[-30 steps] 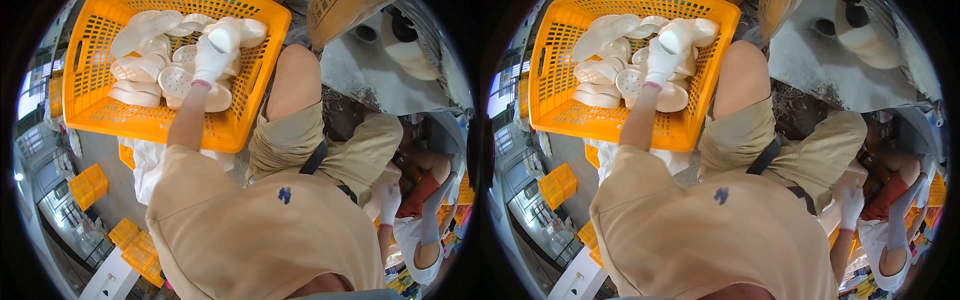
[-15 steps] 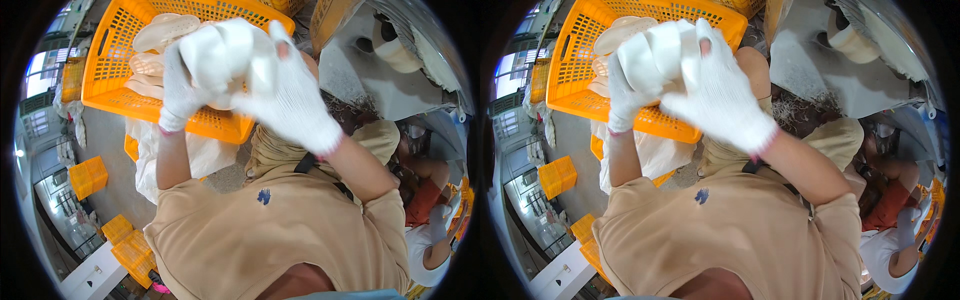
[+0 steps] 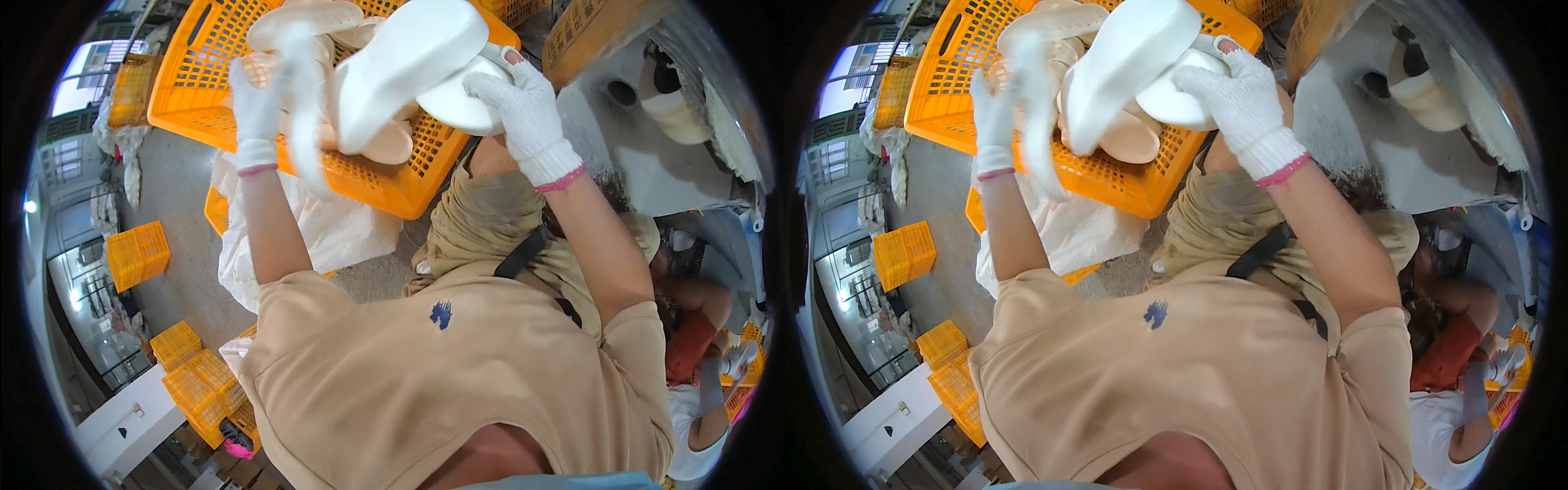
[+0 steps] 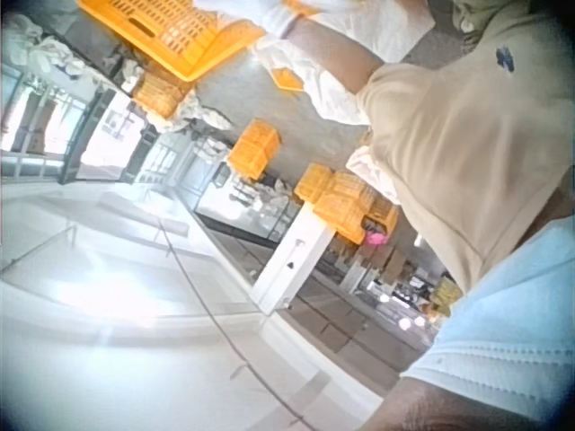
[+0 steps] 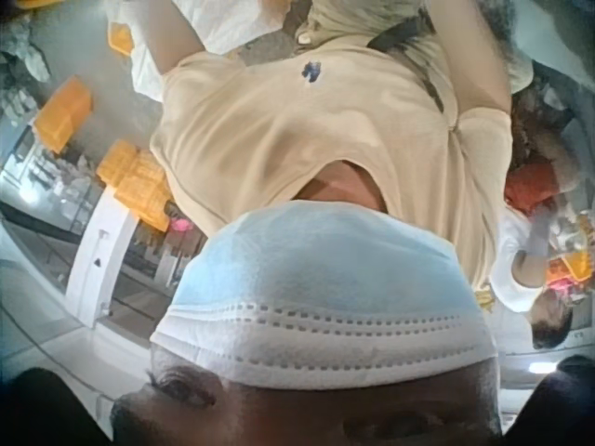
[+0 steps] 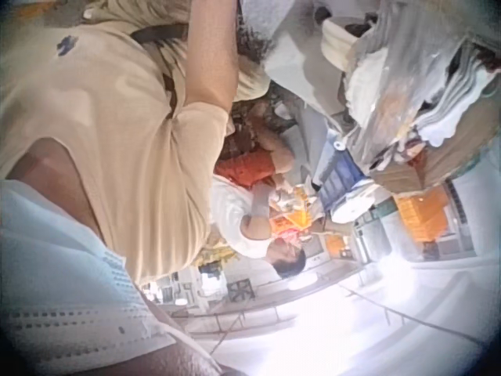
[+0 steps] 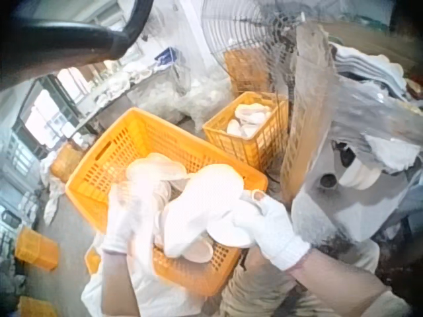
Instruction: The person sits on the floor and repeatedly wipes white slipper soles with a white cloth, then places them into an orange basket. The person handles the slipper soles one at a time and continues the cycle throughout the clip.
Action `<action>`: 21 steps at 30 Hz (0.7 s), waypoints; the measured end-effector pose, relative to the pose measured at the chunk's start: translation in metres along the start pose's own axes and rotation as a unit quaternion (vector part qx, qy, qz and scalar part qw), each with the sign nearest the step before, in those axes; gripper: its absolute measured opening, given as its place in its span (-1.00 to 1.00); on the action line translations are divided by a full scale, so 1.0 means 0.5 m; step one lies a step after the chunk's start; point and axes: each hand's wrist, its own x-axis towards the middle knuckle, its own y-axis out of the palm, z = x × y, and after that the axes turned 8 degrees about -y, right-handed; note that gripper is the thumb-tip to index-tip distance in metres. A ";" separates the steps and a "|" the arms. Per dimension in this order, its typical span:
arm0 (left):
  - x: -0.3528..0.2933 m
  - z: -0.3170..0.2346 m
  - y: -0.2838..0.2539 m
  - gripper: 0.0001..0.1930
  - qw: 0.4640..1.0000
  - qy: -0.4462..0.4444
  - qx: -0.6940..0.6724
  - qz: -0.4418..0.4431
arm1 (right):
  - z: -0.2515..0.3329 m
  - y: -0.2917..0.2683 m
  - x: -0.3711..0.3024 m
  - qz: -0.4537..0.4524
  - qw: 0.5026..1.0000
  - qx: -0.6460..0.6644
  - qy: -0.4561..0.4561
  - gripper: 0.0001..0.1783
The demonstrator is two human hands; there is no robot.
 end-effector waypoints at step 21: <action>-0.166 -0.073 0.156 -0.60 0.803 -0.213 -0.522 0.193 | 0.078 -0.022 -0.094 0.097 0.945 -0.302 -0.083 -0.10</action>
